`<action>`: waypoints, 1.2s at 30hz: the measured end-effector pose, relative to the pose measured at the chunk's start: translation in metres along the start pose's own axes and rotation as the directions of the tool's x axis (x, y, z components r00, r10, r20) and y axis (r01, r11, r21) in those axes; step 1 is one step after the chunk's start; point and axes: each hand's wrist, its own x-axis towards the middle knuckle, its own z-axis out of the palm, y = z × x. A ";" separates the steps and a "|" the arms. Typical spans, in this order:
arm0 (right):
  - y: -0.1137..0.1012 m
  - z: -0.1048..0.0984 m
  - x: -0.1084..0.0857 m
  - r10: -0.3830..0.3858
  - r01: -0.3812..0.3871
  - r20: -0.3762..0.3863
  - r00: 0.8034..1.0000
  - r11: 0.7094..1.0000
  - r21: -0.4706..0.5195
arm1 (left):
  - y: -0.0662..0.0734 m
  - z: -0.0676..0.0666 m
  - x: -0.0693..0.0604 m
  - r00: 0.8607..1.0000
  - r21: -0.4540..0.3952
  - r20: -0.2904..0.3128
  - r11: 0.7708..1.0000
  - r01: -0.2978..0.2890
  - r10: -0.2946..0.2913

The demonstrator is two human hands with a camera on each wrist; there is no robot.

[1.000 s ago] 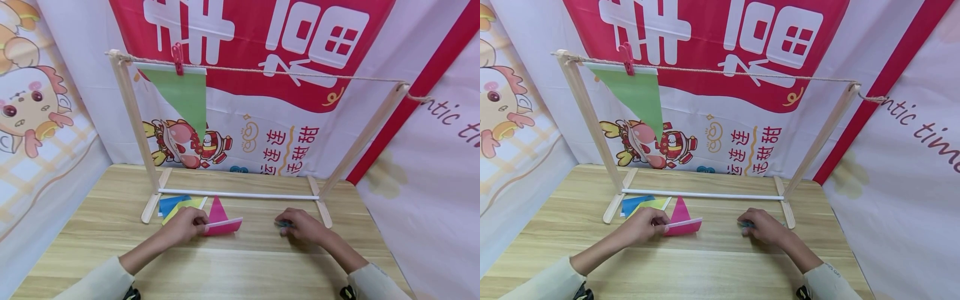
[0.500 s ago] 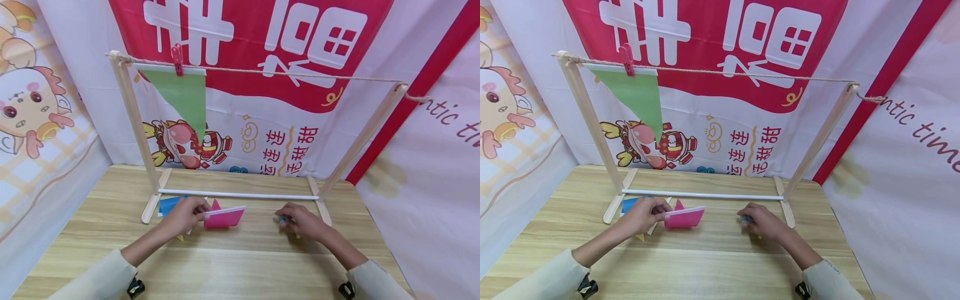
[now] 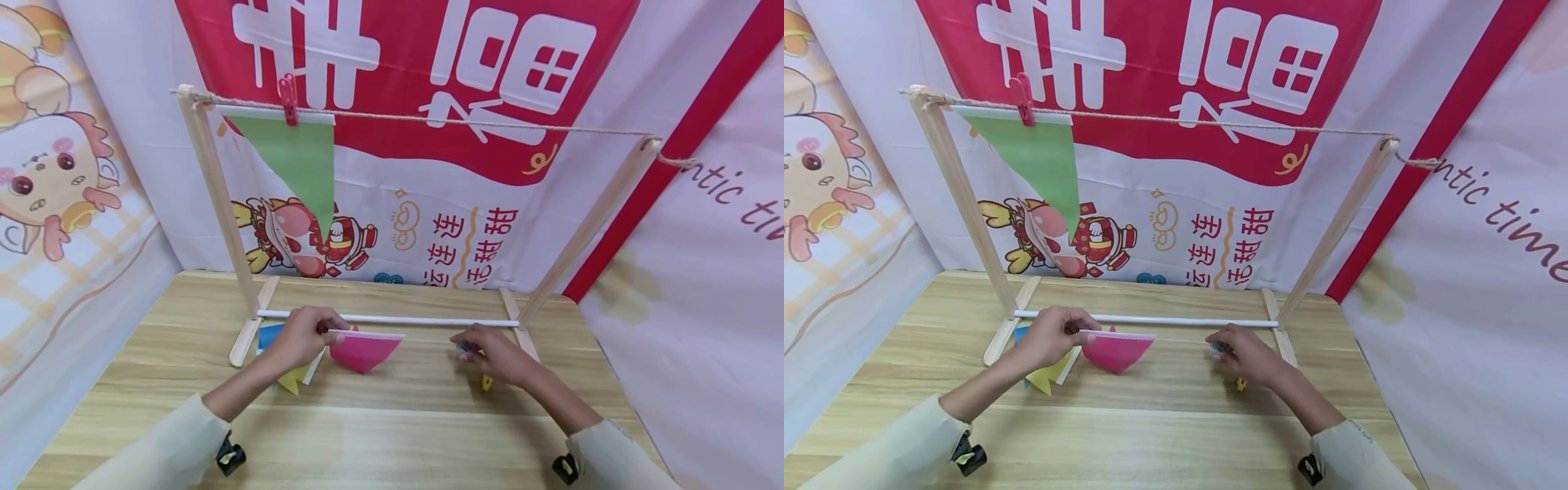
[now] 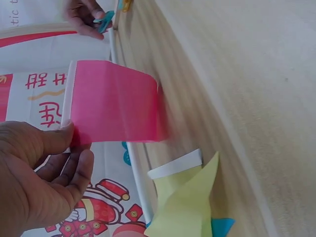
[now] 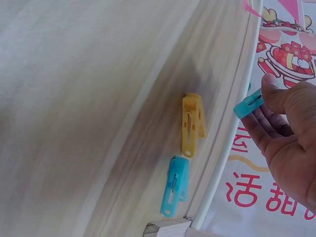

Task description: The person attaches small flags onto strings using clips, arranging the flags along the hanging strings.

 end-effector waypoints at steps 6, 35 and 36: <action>0.001 -0.006 0.003 0.043 -0.043 -0.015 0.999 0.998 0.035 | 0.006 -0.008 0.004 0.999 -0.004 -0.037 1.000 -0.001 0.001; -0.007 -0.047 0.025 0.071 -0.058 -0.092 0.993 0.989 0.135 | 0.038 -0.043 0.019 0.991 -0.070 -0.080 0.992 -0.109 0.103; -0.007 -0.047 0.025 0.065 -0.051 -0.098 0.993 0.990 0.135 | 0.039 -0.044 0.019 0.991 -0.072 -0.081 0.991 -0.117 0.111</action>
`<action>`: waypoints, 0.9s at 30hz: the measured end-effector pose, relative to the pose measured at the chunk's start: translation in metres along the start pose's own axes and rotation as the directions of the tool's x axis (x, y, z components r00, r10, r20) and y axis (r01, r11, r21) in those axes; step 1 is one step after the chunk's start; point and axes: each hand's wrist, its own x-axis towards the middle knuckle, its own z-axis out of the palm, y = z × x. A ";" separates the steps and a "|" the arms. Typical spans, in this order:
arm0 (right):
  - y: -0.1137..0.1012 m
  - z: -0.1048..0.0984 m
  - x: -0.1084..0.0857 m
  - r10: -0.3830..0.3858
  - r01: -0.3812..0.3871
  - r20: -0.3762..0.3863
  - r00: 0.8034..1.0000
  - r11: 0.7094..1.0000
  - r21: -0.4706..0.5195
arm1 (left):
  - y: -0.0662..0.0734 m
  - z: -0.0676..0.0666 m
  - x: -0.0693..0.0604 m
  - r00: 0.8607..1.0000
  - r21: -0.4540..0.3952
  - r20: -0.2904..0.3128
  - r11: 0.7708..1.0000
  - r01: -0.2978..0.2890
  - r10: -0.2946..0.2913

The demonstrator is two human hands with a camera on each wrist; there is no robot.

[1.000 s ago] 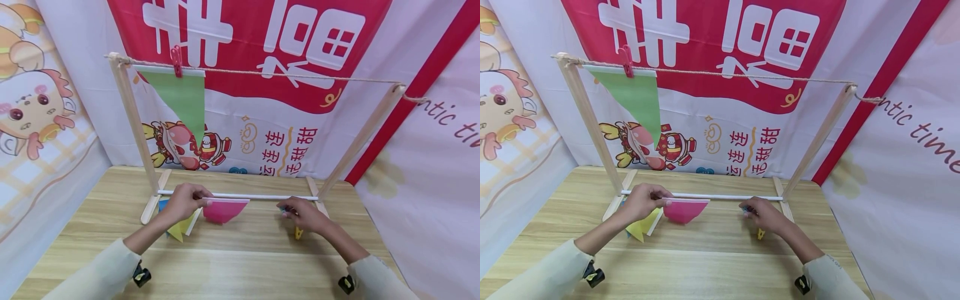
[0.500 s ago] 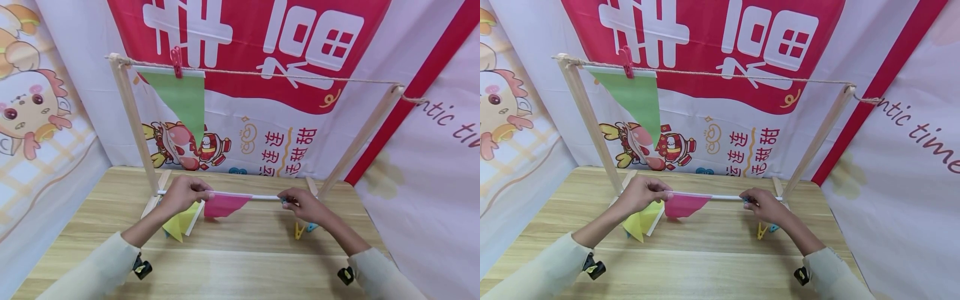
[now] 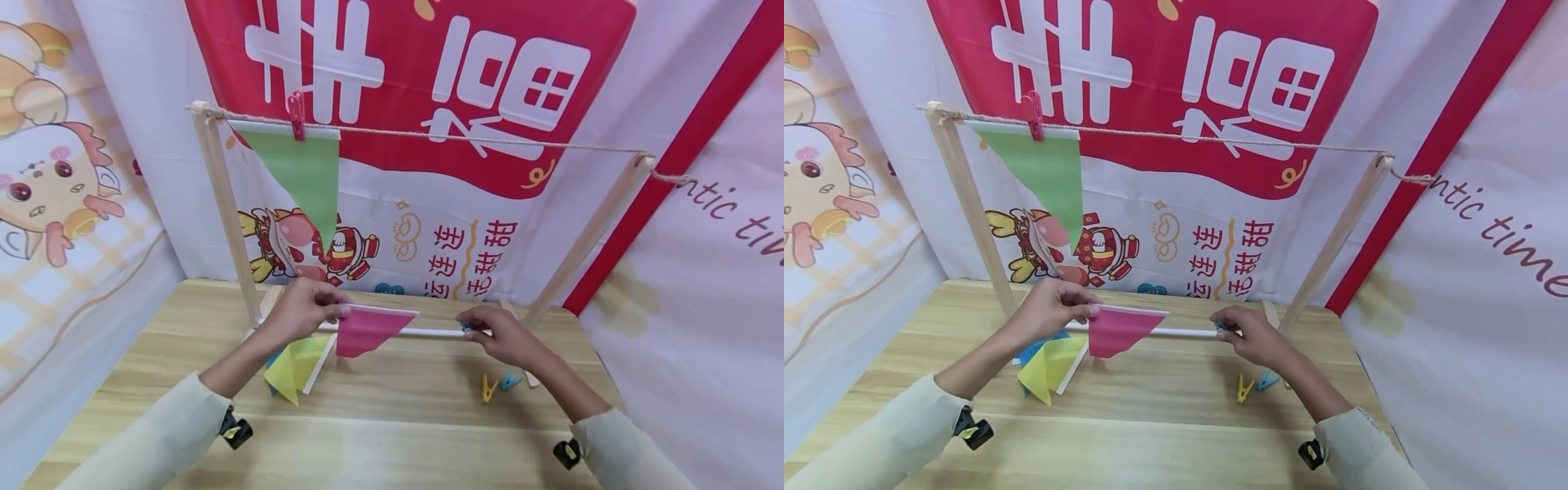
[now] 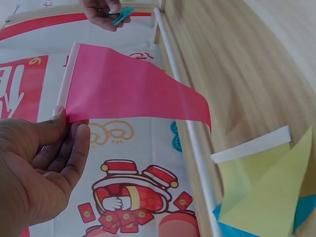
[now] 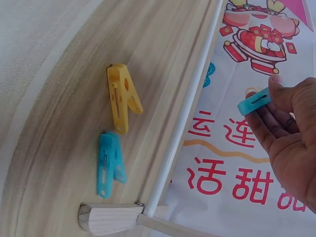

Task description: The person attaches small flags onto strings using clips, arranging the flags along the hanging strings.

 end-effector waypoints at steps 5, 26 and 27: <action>-0.002 -0.003 0.002 -0.026 0.026 -0.021 0.999 1.000 0.008 | 0.006 -0.002 0.003 0.999 -0.020 -0.007 0.999 -0.042 0.041; -0.025 -0.036 0.018 -0.028 0.027 -0.055 0.998 1.000 -0.013 | 0.049 -0.023 0.014 0.996 -0.063 -0.063 0.996 -0.070 0.066; -0.025 -0.037 0.018 -0.029 0.029 -0.056 0.998 1.000 -0.010 | 0.051 -0.024 0.015 0.996 -0.070 -0.063 0.995 -0.070 0.066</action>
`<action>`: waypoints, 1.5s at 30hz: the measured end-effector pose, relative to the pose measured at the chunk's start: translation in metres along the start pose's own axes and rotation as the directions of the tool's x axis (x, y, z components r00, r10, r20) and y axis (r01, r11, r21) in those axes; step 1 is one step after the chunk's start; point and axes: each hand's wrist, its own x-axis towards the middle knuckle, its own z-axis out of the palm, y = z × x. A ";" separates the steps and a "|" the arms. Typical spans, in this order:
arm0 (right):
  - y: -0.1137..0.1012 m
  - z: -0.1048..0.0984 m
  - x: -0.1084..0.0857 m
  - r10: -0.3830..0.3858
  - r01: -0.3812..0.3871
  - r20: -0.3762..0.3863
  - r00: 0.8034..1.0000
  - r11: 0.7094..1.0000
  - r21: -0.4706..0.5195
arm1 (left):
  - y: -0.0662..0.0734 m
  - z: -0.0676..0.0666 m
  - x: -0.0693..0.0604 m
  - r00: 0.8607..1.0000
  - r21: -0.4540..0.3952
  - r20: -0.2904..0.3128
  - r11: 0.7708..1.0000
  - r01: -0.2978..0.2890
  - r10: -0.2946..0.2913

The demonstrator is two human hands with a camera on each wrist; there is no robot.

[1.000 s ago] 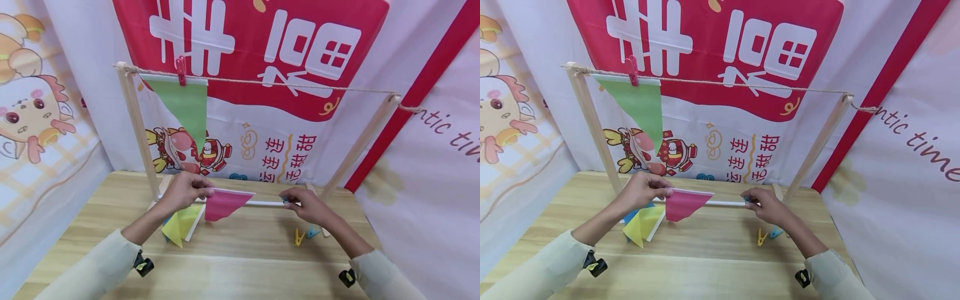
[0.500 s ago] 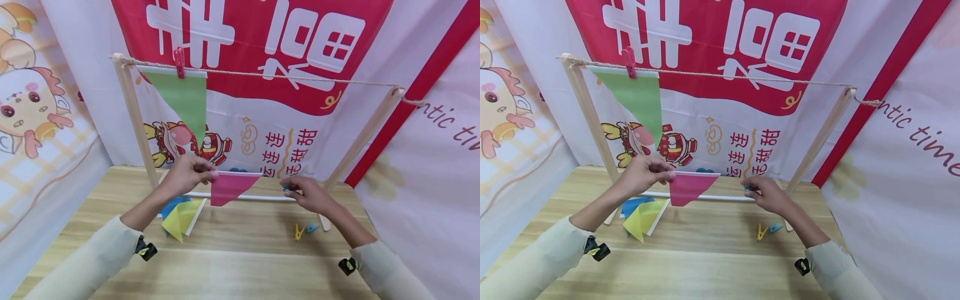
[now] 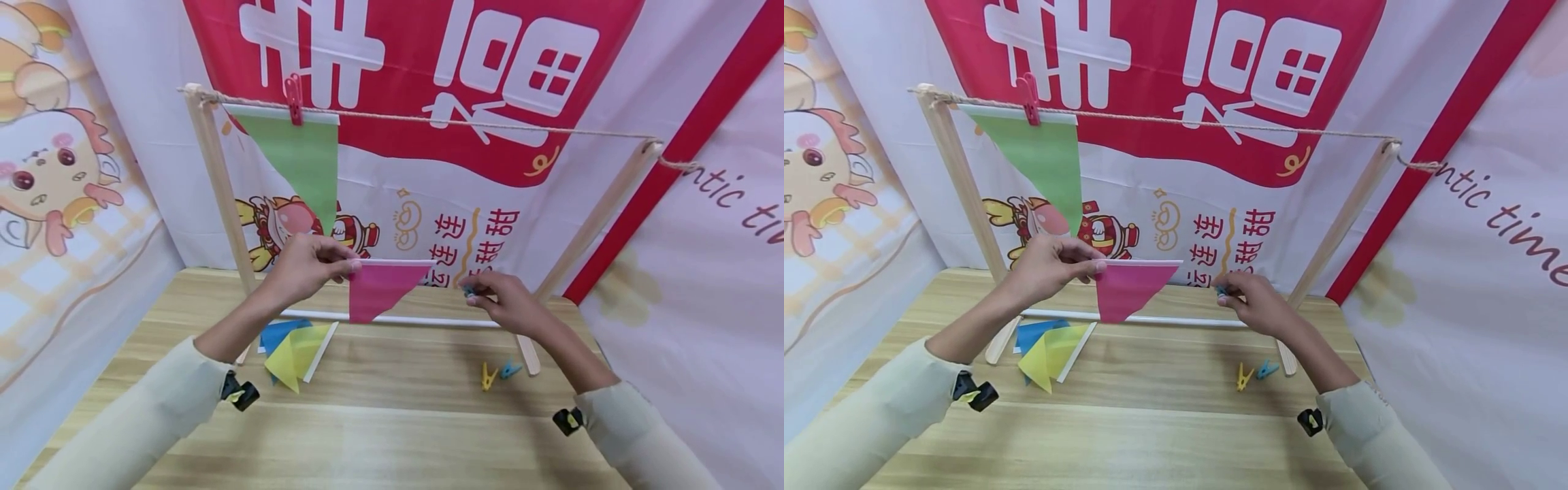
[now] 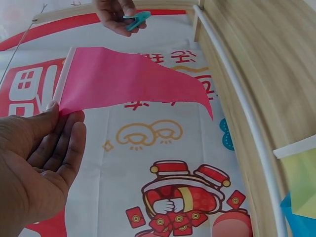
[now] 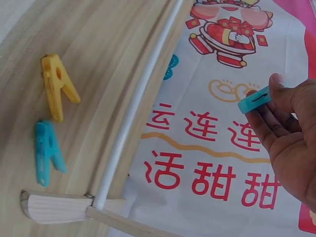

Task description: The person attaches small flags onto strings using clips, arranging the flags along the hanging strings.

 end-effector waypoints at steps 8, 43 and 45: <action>-0.007 -0.005 0.004 0.024 -0.024 0.002 1.000 1.000 0.006 | 0.009 -0.006 0.004 1.000 0.010 -0.009 1.000 0.001 -0.001; -0.020 -0.015 0.014 0.012 -0.012 -0.021 1.000 1.000 0.000 | 0.040 -0.021 0.017 0.998 0.000 -0.064 1.000 -0.017 0.017; -0.022 -0.017 0.016 0.006 -0.006 -0.022 1.000 1.000 -0.006 | 0.041 -0.022 0.018 0.998 0.009 -0.067 1.000 -0.021 0.021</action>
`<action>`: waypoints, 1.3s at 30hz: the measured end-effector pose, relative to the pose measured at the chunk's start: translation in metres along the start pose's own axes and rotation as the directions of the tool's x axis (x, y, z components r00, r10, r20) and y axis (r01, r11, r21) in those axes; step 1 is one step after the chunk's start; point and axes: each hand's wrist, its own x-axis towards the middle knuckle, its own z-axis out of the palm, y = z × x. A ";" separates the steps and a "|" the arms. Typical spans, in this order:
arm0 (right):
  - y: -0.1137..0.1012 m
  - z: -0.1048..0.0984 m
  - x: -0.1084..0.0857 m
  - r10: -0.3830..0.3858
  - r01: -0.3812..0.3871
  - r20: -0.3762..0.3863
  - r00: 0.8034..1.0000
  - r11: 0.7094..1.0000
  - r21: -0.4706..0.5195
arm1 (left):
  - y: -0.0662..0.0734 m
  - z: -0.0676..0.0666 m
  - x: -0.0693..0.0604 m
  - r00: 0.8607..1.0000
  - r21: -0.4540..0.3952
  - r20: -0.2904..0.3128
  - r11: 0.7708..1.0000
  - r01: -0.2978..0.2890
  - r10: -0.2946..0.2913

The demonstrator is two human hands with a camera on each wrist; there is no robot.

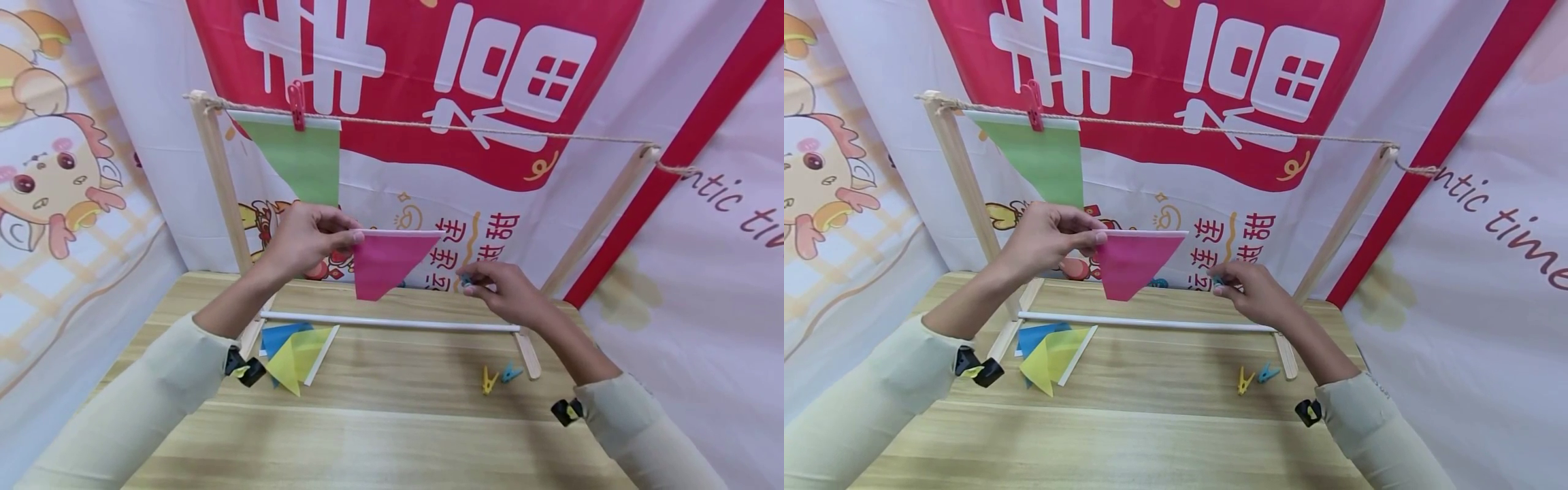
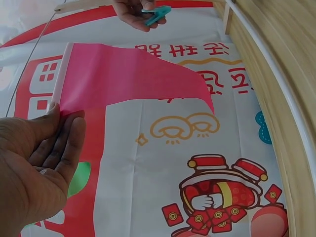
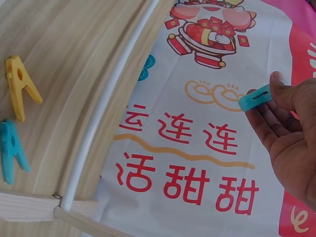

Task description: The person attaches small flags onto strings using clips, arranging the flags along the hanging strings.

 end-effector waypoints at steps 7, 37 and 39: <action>-0.010 -0.008 0.008 -0.031 0.031 0.001 1.000 0.999 -0.010 | 0.004 -0.003 0.003 1.000 -0.004 -0.001 1.000 -0.006 0.006; -0.045 -0.037 0.041 -0.144 0.141 -0.071 0.987 0.989 -0.043 | 0.015 -0.019 0.023 0.997 -0.049 -0.078 0.999 -0.020 0.017; -0.049 -0.039 0.043 -0.140 0.137 -0.074 0.987 0.990 -0.044 | 0.016 -0.020 0.023 0.997 -0.054 -0.079 0.998 -0.021 0.017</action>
